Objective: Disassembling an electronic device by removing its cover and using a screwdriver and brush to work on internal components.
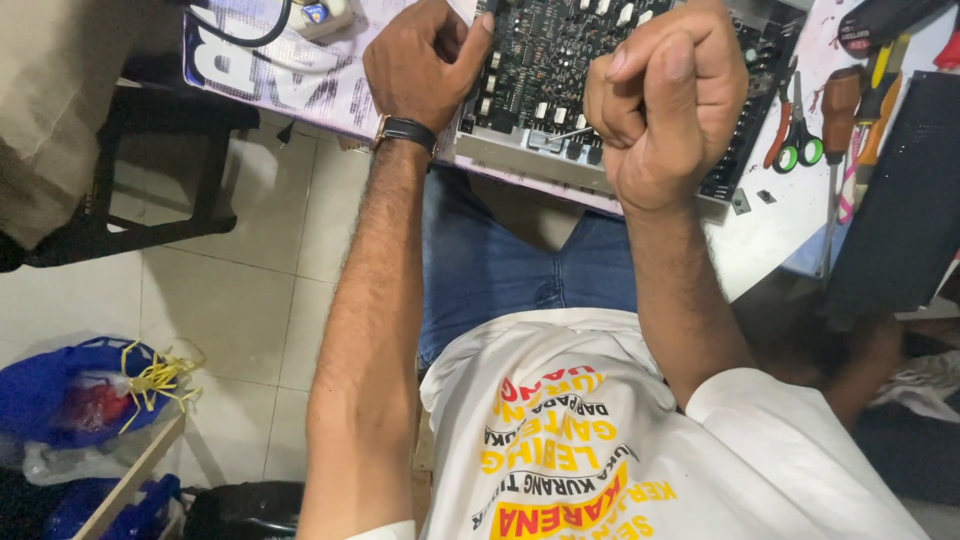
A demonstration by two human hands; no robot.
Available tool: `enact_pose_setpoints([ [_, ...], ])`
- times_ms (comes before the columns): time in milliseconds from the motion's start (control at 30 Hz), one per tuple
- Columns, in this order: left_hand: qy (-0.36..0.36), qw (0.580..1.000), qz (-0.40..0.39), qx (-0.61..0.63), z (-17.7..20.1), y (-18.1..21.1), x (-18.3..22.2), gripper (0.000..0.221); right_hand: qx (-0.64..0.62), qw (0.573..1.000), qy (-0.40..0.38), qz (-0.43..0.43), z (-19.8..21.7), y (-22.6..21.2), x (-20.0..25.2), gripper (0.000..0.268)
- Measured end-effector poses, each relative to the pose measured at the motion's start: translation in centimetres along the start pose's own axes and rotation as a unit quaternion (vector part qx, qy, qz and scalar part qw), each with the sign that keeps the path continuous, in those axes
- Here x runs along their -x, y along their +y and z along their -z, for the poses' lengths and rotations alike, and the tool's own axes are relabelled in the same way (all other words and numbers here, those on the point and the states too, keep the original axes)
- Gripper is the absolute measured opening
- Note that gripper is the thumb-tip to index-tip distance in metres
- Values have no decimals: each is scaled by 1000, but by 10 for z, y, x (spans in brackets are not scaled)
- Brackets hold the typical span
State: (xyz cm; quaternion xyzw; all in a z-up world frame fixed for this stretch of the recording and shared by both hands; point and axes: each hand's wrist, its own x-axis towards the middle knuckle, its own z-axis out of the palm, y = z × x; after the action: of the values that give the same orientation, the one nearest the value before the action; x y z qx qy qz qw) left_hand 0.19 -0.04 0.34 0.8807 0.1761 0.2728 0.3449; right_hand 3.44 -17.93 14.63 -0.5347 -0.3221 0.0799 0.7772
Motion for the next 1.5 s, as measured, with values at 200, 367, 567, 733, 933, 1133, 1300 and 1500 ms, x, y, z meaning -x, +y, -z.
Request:
enact_pose_setpoints([
  [200, 1, 1000, 0, 2, 1, 1, 0, 39, 7, 1000, -13, 5, 1, 4, -1, 34],
  [367, 4, 1000, -1, 6, -1, 0, 1, 39, 3, 1000, -5, -1, 1, 1, 1, 34],
  [567, 8, 1000, -9, 0, -4, -4, 2, 38, 5, 1000, 5, 1, -1, -1, 0, 36],
  [733, 8, 1000, -2, 3, -3, -3, 1, 40, 2, 1000, -9, -1, -1, 1, 0, 34],
  [933, 5, 1000, -2, 8, -1, 0, 1, 40, 12, 1000, 3, -4, 0, 0, 1, 36],
  [1133, 2, 1000, 2, 12, 1, 3, 0, 39, 7, 1000, -7, 5, 0, 2, 0, 34],
  [1300, 13, 1000, -8, 7, -5, -4, 1, 39, 21, 1000, -8, 9, 2, 5, 1, 35],
  [1500, -18, 999, 44, -4, 5, 6, -4, 37, 124, 975, -124, -136, 5, -10, 6, 48],
])
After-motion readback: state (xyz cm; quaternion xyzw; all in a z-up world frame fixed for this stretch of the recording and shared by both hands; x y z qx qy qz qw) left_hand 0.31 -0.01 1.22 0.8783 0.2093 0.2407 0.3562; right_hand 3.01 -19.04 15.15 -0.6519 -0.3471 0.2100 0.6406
